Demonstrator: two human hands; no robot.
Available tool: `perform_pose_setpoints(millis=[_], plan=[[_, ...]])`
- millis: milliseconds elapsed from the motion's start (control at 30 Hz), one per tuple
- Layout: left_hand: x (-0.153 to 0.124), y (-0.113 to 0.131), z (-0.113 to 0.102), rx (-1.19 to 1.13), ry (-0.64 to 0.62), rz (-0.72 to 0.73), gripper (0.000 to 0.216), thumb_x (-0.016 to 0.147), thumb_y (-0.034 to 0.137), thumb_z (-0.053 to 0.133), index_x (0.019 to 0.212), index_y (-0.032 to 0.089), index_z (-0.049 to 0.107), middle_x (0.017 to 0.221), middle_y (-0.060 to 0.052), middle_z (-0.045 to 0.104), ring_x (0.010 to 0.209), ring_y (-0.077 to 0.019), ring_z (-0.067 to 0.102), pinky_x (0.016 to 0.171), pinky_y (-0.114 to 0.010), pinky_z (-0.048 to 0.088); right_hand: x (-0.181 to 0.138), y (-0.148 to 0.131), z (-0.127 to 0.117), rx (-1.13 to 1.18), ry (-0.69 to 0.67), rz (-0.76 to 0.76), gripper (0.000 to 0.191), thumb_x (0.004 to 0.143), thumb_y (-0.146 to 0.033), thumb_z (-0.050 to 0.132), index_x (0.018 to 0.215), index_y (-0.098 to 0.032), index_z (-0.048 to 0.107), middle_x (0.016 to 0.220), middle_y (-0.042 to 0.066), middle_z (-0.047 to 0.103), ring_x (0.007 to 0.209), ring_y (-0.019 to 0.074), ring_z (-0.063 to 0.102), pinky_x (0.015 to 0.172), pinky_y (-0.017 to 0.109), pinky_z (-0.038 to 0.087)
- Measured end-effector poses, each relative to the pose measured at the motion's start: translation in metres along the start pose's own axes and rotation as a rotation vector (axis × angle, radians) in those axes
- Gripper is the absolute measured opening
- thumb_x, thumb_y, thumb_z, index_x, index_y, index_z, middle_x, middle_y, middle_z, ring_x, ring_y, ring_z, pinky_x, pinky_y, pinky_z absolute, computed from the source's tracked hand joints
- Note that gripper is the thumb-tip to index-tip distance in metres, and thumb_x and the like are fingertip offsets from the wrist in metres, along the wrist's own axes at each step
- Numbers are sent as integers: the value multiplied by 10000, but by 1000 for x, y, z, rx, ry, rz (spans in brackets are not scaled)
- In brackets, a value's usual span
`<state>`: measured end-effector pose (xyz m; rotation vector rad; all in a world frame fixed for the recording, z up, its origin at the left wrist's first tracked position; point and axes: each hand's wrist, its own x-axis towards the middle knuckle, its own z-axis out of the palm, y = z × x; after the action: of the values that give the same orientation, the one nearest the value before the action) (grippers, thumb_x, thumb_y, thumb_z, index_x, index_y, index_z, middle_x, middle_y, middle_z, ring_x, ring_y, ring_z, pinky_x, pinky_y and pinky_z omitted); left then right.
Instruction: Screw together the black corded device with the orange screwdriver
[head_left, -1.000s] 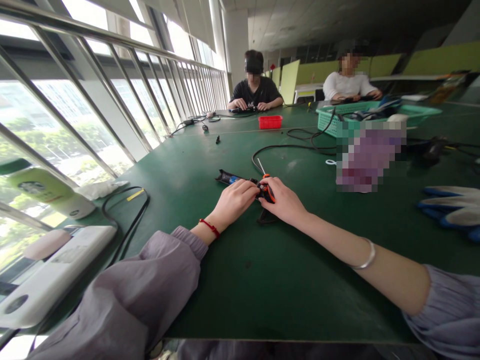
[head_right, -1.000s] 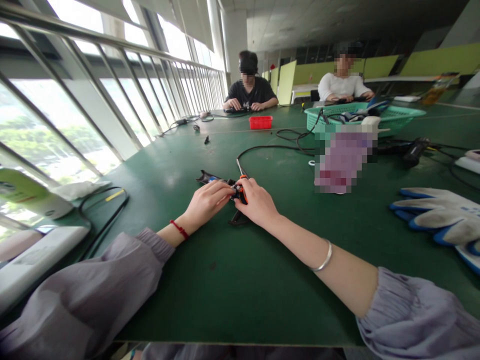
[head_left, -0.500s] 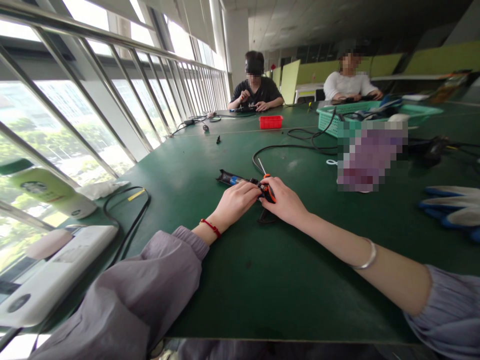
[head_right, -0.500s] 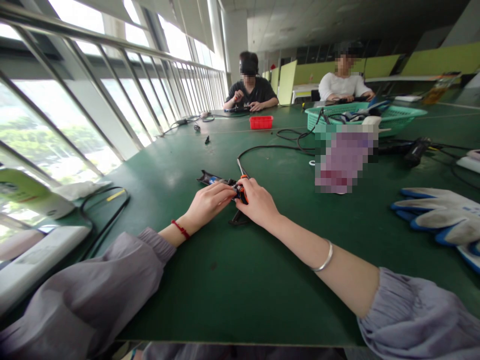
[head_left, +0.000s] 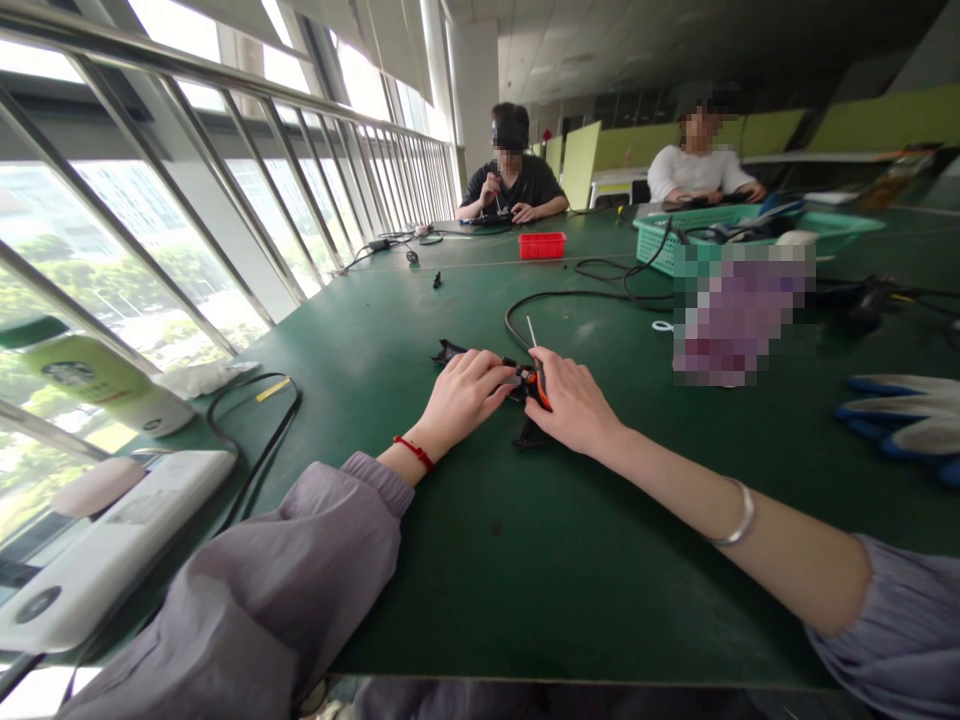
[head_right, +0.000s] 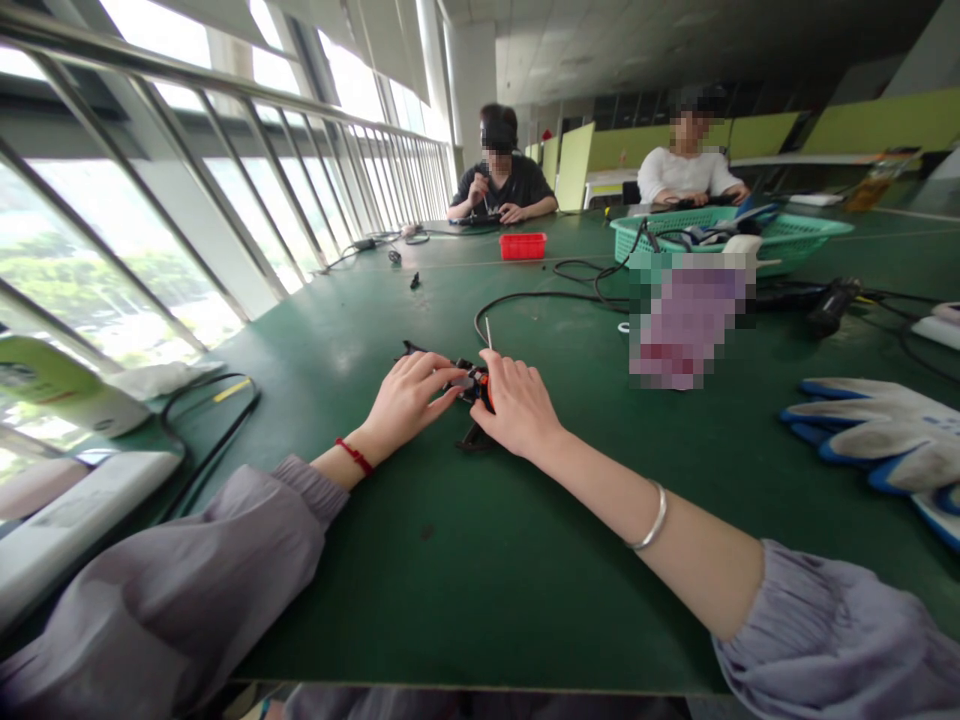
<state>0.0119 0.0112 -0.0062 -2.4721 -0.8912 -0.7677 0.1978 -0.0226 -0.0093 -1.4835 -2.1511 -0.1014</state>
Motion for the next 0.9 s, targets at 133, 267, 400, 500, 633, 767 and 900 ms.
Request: perform_pose_setpoints(millis=[133, 267, 400, 500, 633, 767, 900], plan=[[-8, -18, 1, -35, -47, -107, 468, 853, 419, 532, 1242, 160, 505, 1218, -108, 558, 1136, -241, 492, 1015, -418, 365, -1, 0, -5, -52, -13, 53, 383, 797, -296, 464, 1123, -95, 468, 998, 180, 611, 911, 326, 551, 788, 429, 401], [-14, -29, 8, -71, -132, -211, 576, 843, 490, 522, 1289, 134, 445, 1287, -123, 528, 1220, -249, 450, 1100, -464, 270, 1, 3, -5, 11, -19, 78, 311, 810, -218, 423, 1099, -109, 462, 782, 97, 645, 679, 242, 582, 659, 345, 404], [-14, -28, 8, -63, -159, -218, 526, 856, 486, 508, 1253, 144, 471, 1274, -108, 535, 1177, -247, 476, 1072, -439, 311, 3, 7, -11, 58, 24, 73, 215, 806, -219, 456, 1012, -197, 516, 859, 53, 664, 664, 196, 590, 604, 290, 393], [-13, -24, 5, -46, -150, -222, 504, 845, 485, 528, 1222, 153, 495, 1231, -106, 552, 1127, -257, 491, 1023, -430, 359, 8, 11, -24, 187, 141, 91, 162, 782, -248, 514, 937, -223, 558, 786, 15, 648, 636, 166, 583, 563, 260, 394], [-11, -19, 2, -58, -152, -245, 476, 837, 478, 543, 1174, 144, 521, 1158, -115, 567, 1064, -255, 495, 954, -420, 412, 17, 13, -48, 512, 370, 114, 136, 753, -261, 557, 880, -213, 550, 668, -29, 568, 480, 105, 497, 489, 241, 388], [-9, -13, 2, -49, -142, -258, 444, 822, 497, 552, 1109, 158, 549, 1070, -105, 571, 1008, -254, 488, 893, -416, 431, 21, 9, -68, 686, 423, 55, 89, 760, -276, 569, 779, -205, 518, 638, -30, 519, 450, 90, 447, 427, 238, 355], [-8, -11, 2, -30, -142, -241, 431, 820, 515, 543, 1073, 166, 553, 1042, -98, 558, 984, -246, 481, 872, -398, 426, 19, 5, -75, 660, 400, 29, 83, 738, -234, 590, 721, -206, 513, 645, -22, 521, 454, 87, 459, 421, 241, 360]])
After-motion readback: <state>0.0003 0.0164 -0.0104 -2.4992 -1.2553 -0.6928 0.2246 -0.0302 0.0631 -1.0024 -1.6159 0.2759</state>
